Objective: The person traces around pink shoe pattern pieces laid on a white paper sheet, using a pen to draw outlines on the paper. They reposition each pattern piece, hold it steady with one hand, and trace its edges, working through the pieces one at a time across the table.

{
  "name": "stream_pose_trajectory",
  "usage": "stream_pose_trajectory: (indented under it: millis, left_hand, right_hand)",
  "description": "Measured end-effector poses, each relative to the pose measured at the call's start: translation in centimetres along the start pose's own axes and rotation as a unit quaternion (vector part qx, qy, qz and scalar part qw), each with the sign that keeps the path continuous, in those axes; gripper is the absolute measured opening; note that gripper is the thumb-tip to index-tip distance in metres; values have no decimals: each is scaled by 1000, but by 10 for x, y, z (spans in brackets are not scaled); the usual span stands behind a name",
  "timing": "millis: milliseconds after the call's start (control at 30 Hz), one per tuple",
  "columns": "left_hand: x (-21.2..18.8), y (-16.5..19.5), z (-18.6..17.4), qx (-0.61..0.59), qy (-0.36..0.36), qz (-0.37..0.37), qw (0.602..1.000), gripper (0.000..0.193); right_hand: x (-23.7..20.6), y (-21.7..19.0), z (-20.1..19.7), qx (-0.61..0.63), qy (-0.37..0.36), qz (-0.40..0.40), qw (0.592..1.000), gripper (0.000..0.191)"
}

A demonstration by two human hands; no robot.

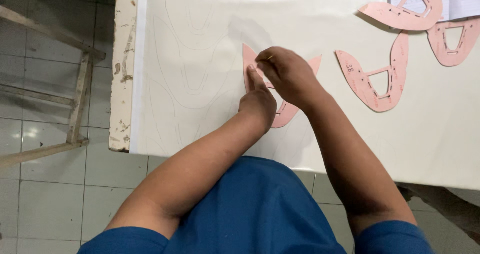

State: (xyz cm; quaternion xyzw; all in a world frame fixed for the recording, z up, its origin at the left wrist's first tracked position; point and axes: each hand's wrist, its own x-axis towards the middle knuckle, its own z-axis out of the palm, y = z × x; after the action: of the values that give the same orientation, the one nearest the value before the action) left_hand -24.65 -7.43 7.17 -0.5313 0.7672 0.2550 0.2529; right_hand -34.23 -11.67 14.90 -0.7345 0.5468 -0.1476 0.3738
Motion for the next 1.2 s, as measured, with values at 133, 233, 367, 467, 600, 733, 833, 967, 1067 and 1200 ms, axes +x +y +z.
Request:
stream_pose_trajectory:
  millis: [133,233,367,467,600,733,833,967,1067,1200]
  left_hand:
    - [8,2,18,4,3,39,999,54]
    - [13,3,25,15,5,51,999,57]
    - [10,2,26,12,16,57,998,61]
    - [5,-1,22,2,26,63,998,64]
    - [-6,-9,13,-44,79,43,995,69]
    - [-17,-16,2,-218,160,-18,963,74]
    - [-27,-17,-4,-303,195,-41,932,62]
    - [-34,-21,-11,25,178,26,983,54]
    - [-34,-22,-14,34,192,27,980,60]
    - [-33,-22,-13,43,183,32,982,60]
  right_hand:
    - [17,-6,12,-114,-74,-78,988,22]
    - [22,1,20,-146,-87,-94,981,25]
    - [25,9,24,-167,-94,-112,975,25]
    - [27,11,25,-166,-96,-115,975,22]
    - [39,13,25,-182,-54,-122,974,19]
    - [68,19,20,-184,24,-140,973,19]
    - [78,23,18,-165,36,-130,977,16]
    - [81,27,18,-159,52,-142,976,14]
    - [78,30,21,-153,61,-135,977,14]
    - [75,34,25,-144,85,-158,973,13]
